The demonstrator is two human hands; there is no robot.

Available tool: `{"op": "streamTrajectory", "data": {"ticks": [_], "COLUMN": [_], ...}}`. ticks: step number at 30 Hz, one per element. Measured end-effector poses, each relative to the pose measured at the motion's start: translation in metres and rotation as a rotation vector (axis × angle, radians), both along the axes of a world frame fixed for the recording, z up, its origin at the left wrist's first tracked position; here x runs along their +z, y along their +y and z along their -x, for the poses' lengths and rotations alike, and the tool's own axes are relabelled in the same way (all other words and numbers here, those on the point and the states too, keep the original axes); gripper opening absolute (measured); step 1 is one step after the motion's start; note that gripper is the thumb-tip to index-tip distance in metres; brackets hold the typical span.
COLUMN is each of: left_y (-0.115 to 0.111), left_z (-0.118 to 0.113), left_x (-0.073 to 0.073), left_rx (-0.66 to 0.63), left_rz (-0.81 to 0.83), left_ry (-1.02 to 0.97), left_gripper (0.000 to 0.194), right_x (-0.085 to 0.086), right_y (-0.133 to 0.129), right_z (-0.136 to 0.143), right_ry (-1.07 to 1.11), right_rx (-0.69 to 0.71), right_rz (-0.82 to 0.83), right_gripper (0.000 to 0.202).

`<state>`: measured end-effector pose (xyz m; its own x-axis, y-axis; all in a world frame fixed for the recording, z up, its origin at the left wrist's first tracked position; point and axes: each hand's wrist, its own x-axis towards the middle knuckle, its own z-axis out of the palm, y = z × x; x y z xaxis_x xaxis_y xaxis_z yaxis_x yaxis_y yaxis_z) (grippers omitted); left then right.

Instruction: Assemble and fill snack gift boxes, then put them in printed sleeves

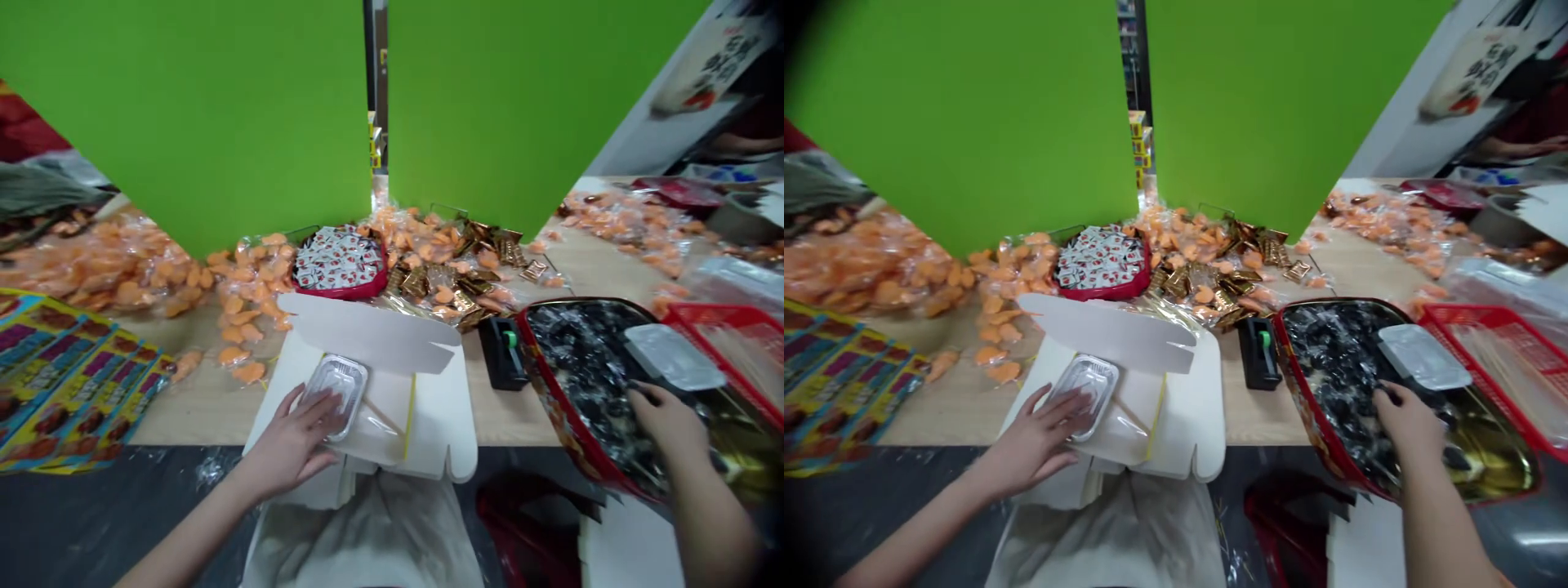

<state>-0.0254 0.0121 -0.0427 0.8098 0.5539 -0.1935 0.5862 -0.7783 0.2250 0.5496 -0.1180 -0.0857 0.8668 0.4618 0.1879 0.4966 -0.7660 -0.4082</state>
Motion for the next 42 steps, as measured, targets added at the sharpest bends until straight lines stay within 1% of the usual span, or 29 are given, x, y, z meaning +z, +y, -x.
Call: {"op": "streamTrajectory", "data": {"ticks": [2,4,6,8,10,11,12,13,14,16,18,19,20,21,22,23,26,27,28,30,32,33,35,37,38,39,40,41,42], "left_y": [-0.004,-0.009,-0.012,-0.012,-0.009,-0.007,-0.005,-0.003,-0.002,-0.001,-0.002,-0.002,-0.002,-0.003,-0.003,-0.003,-0.005,-0.006,-0.006,-0.007,-0.006,-0.006,-0.009,-0.016,-0.021,-0.027,-0.032,-0.037,-0.041], "left_z": [-0.003,-0.007,-0.011,-0.01,-0.004,-0.001,0.003,0.006,0.008,0.008,0.008,0.007,0.008,0.008,0.009,0.01,0.009,0.007,0.006,0.007,0.011,0.013,0.015,0.006,-0.004,-0.016,-0.031,-0.046,-0.061], "left_x": [-0.002,-0.005,-0.009,-0.013,-0.018,-0.02,-0.023,-0.025,-0.028,-0.031,-0.034,-0.036,-0.038,-0.04,-0.042,-0.045,-0.054,-0.056,-0.057,-0.054,-0.044,-0.038,-0.023,-0.008,-0.001,0.006,0.013,0.019,0.025], "left_rx": [0.025,0.046,0.063,0.073,0.081,0.082,0.083,0.087,0.093,0.11,0.123,0.12,0.111,0.099,0.083,0.071,0.094,0.115,0.134,0.137,0.11,0.107,0.157,0.252,0.277,0.285,0.279,0.272,0.282], "left_rz": [-0.008,0.003,0.013,-0.003,-0.031,-0.038,-0.036,-0.028,-0.019,-0.014,-0.032,-0.045,-0.062,-0.082,-0.101,-0.121,-0.176,-0.19,-0.202,-0.218,-0.233,-0.234,-0.186,-0.041,0.06,0.175,0.3,0.427,0.559], "left_ry": [-0.002,-0.005,-0.018,-0.044,-0.069,-0.076,-0.078,-0.076,-0.073,-0.076,-0.096,-0.108,-0.124,-0.142,-0.159,-0.176,-0.226,-0.237,-0.246,-0.252,-0.263,-0.285,-0.365,-0.479,-0.557,-0.644,-0.731,-0.815,-0.865], "left_gripper": [0.055,0.059,0.059,0.058,0.057,0.057,0.057,0.057,0.056,0.054,0.052,0.05,0.049,0.049,0.048,0.047,0.047,0.048,0.049,0.052,0.058,0.059,0.055,0.051,0.053,0.058,0.064,0.071,0.076], "right_x": [0.005,0.008,0.014,0.025,0.043,0.052,0.06,0.065,0.067,0.062,0.049,0.042,0.037,0.033,0.032,0.033,0.041,0.043,0.042,0.038,0.036,0.039,0.056,0.085,0.101,0.115,0.128,0.136,0.141], "right_y": [0.003,0.008,0.013,0.017,0.018,0.019,0.019,0.019,0.02,0.023,0.027,0.029,0.032,0.035,0.039,0.046,0.079,0.096,0.114,0.148,0.168,0.168,0.149,0.112,0.092,0.075,0.061,0.051,0.047], "right_z": [0.003,0.009,0.016,0.024,0.044,0.061,0.084,0.114,0.148,0.226,0.298,0.323,0.34,0.346,0.342,0.33,0.264,0.241,0.219,0.187,0.17,0.165,0.165,0.176,0.186,0.197,0.211,0.224,0.236], "right_ry": [0.101,0.161,0.134,0.046,-0.075,-0.137,-0.191,-0.221,-0.245,-0.165,-0.082,-0.096,-0.124,-0.15,-0.172,-0.185,-0.218,-0.244,-0.256,-0.233,-0.197,-0.173,-0.06,0.174,0.309,0.411,0.479,0.548,0.605], "right_rx": [-0.049,-0.086,-0.107,-0.133,-0.161,-0.15,-0.091,0.01,0.187,0.701,1.081,1.181,1.264,1.299,1.277,1.214,0.889,0.801,0.753,0.729,0.759,0.757,0.678,0.621,0.663,0.774,0.929,1.075,1.177], "right_rz": [0.031,0.004,-0.061,-0.118,-0.171,-0.208,-0.259,-0.3,-0.386,-0.429,-0.361,-0.343,-0.327,-0.329,-0.361,-0.409,-0.505,-0.471,-0.383,-0.203,-0.117,-0.134,-0.258,-0.39,-0.415,-0.396,-0.354,-0.299,-0.266], "right_gripper": [0.024,0.026,0.032,0.04,0.047,0.048,0.047,0.045,0.041,0.031,0.032,0.033,0.032,0.029,0.026,0.022,0.019,0.021,0.024,0.024,0.018,0.015,0.014,0.019,0.02,0.019,0.018,0.019,0.02]}}
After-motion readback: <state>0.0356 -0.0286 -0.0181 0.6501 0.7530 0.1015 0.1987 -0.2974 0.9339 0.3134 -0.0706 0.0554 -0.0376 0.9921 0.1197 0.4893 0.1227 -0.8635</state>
